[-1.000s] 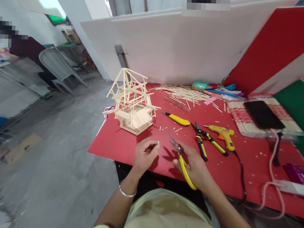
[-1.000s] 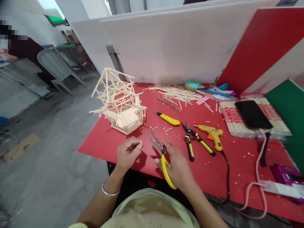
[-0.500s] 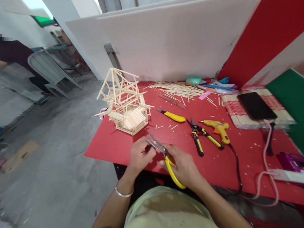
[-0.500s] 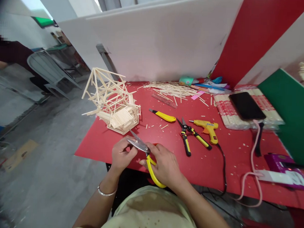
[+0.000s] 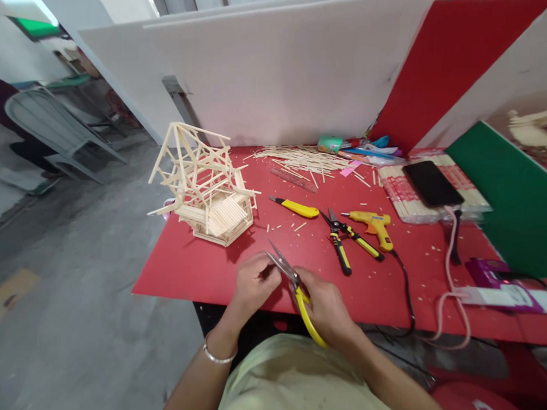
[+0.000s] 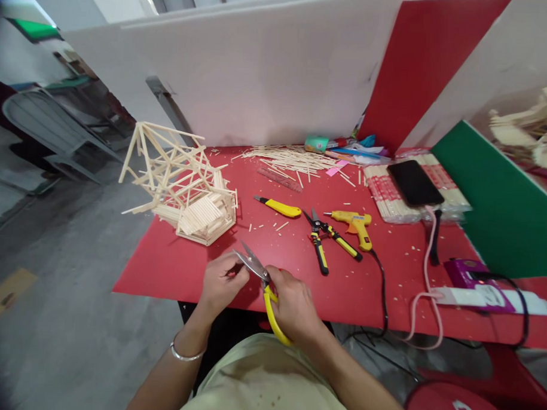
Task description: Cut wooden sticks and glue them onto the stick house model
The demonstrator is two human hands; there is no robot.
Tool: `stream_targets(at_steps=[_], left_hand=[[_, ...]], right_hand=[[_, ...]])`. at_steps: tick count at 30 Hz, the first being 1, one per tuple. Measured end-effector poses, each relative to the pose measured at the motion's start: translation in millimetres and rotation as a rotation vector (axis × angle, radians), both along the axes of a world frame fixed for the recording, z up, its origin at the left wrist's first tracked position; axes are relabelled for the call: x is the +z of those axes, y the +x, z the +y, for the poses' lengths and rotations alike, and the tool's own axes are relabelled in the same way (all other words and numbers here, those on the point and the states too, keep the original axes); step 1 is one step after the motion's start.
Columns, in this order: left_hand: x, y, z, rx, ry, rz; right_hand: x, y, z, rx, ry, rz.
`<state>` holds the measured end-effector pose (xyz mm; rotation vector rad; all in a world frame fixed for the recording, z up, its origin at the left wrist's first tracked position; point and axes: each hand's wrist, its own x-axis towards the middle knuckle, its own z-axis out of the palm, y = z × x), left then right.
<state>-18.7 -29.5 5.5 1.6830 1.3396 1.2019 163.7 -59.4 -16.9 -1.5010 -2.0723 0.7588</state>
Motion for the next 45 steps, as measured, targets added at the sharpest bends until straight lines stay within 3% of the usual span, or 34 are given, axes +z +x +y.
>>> stream_targets(at_steps=[7, 10, 15, 19, 23, 30, 33, 35, 38, 40, 42, 45], left_hand=[[-16.4, 16.3, -5.4, -0.012, -0.288, -0.206], [-17.1, 15.7, -6.1, -0.006, -0.375, -0.325], [-12.1, 9.3, -7.1, -0.02, -0.325, -0.4], [-14.6, 4.0, -10.6, 0.024, -0.322, -0.474], [-16.2, -1.4, -11.1, 0.054, -0.476, -0.743], [-15.5, -9.8, -4.2, 0.074, -0.681, -1.048], [-17.7, -8.6, -3.6, 0.065, -0.719, -1.075], [-19.1, -6.0, -5.0, 0.058, -0.71, -1.03], [-20.0, -2.1, -8.3, -0.026, -0.722, -0.938], [-20.1, -0.9, -10.1, -0.096, -0.762, -0.929], [-20.1, -0.5, -11.4, -0.125, -0.789, -0.955], [-20.5, 1.4, -13.1, -0.089, -0.768, -0.999]], right_hand=[[-17.1, 10.1, -21.1, -0.062, -0.109, 0.028], [-13.6, 7.4, -24.1, -0.048, -0.114, 0.049], [2.1, 9.7, -8.1, -0.199, -0.056, -0.307], [-6.5, 16.4, 9.2, -0.277, 0.024, -0.598], [-16.1, 18.0, 18.4, -0.218, 0.11, -0.656], [-11.4, 16.9, 20.8, -0.18, 0.142, -0.674], [-7.7, 16.4, 19.2, -0.226, 0.171, -0.565], [-1.3, 12.8, 20.5, -0.226, 0.193, -0.324], [12.8, 1.8, 28.1, -0.047, 0.123, 0.173], [20.7, -6.8, 34.9, 0.109, 0.016, 0.382], [24.0, -14.4, 40.0, 0.184, -0.063, 0.465], [20.0, -22.8, 41.3, 0.135, -0.08, 0.497]])
